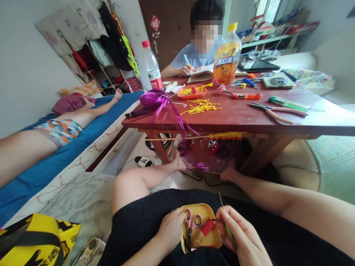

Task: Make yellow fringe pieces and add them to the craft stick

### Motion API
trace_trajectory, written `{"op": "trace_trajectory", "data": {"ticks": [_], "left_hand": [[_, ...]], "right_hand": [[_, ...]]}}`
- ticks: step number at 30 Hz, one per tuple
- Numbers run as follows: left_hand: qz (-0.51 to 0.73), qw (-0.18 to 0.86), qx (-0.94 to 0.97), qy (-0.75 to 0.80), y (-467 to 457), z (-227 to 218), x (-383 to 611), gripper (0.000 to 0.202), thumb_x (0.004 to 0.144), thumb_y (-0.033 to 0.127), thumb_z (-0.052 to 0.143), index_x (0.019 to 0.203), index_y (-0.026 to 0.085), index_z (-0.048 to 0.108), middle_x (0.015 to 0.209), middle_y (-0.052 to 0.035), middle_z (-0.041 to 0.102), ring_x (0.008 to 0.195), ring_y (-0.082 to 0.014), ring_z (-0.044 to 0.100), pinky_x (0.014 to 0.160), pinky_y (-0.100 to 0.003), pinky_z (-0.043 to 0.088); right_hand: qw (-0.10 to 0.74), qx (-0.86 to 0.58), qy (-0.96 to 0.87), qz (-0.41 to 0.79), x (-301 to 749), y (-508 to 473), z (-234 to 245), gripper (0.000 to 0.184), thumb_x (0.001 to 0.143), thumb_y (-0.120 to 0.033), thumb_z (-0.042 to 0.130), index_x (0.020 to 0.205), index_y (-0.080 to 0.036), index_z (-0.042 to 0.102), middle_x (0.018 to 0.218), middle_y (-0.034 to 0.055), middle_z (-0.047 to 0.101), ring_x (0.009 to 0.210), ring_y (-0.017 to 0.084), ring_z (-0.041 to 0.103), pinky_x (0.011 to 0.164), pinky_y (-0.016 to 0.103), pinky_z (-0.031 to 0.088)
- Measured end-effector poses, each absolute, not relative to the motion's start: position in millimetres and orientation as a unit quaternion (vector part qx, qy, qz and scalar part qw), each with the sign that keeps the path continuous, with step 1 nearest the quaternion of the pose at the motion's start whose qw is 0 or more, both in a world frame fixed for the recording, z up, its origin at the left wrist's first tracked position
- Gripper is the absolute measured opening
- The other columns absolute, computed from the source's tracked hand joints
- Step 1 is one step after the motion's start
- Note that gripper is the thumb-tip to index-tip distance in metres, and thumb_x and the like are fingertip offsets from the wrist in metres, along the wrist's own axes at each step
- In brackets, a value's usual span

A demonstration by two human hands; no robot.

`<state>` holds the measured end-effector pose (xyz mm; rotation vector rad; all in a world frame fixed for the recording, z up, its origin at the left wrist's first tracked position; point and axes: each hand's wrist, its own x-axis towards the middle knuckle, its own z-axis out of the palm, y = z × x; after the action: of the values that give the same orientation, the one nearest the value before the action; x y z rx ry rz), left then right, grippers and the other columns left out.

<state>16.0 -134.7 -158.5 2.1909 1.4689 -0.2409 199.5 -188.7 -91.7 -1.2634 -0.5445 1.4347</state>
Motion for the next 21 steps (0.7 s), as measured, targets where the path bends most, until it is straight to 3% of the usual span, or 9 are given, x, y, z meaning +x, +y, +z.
{"op": "trace_trajectory", "data": {"ticks": [4,11,16,21], "left_hand": [[-0.080,0.228,0.806,0.541,-127.3,-161.5,16.2,0.022,0.080,0.016,0.040,0.079,0.021,0.062,0.085,-0.0028,0.063,0.079,-0.0175,0.057,0.064,-0.025,0.041],[-0.059,0.210,0.826,0.520,-122.4,-142.5,33.8,0.025,0.081,0.017,0.037,0.088,0.016,0.060,0.097,-0.0108,0.060,0.100,-0.0261,0.048,0.087,-0.039,0.033],[-0.092,0.270,0.821,0.495,-140.6,-148.0,58.3,0.032,0.070,0.025,0.051,0.098,0.011,0.059,0.091,-0.0149,0.063,0.085,-0.0288,0.057,0.076,-0.041,0.041],[-0.084,0.324,0.783,0.524,-144.7,-159.7,74.1,0.030,0.071,0.015,0.046,0.097,0.006,0.059,0.097,-0.0223,0.061,0.093,-0.0353,0.055,0.080,-0.050,0.037]], "right_hand": [[0.541,-0.519,-0.244,0.615,198.2,-187.3,-95.0,0.034,0.069,-0.054,0.064,0.064,-0.021,0.058,0.055,-0.0020,0.043,0.049,0.012,0.039,0.042,0.020,0.036],[0.549,-0.536,-0.235,0.596,199.4,-186.1,-84.8,0.032,0.070,-0.051,0.064,0.068,-0.019,0.058,0.059,-0.0025,0.045,0.054,0.010,0.037,0.046,0.016,0.033],[0.548,-0.515,-0.229,0.618,196.3,-184.6,-85.4,0.033,0.076,-0.049,0.060,0.070,-0.017,0.057,0.057,-0.0035,0.040,0.052,0.009,0.028,0.046,0.018,0.026],[0.552,-0.510,-0.210,0.625,192.8,-185.8,-81.8,0.034,0.076,-0.047,0.060,0.068,-0.015,0.054,0.056,-0.0045,0.037,0.052,0.008,0.022,0.047,0.019,0.020]]}}
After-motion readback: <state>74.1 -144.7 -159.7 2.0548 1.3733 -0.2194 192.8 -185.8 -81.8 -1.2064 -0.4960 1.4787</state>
